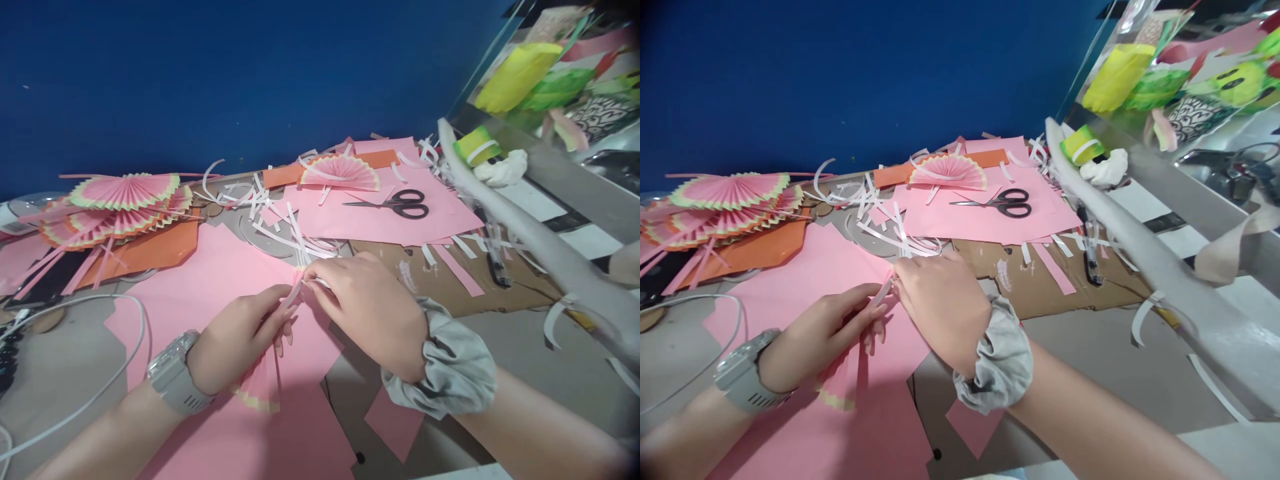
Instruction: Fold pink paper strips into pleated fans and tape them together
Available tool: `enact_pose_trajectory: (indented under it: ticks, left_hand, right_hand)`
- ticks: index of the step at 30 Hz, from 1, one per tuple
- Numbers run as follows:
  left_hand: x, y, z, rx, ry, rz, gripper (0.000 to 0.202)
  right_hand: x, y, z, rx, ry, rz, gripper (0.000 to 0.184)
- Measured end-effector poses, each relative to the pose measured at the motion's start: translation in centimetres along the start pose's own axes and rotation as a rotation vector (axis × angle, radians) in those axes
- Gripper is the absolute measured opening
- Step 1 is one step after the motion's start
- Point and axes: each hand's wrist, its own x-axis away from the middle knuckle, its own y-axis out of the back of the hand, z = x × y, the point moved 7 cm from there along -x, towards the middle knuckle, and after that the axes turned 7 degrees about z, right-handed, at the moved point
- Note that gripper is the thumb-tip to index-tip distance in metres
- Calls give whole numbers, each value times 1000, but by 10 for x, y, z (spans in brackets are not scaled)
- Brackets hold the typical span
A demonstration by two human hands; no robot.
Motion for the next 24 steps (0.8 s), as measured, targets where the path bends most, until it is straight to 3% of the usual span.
enact_pose_trajectory:
  ticks: [17,24]
  left_hand:
    - [-1,-3,0,41,-21,-21,20]
    - [0,2,3,106,-21,-24,15]
  right_hand:
    - [3,0,-3,20,16,-13,14]
    - [4,-3,13,-30,135,47,10]
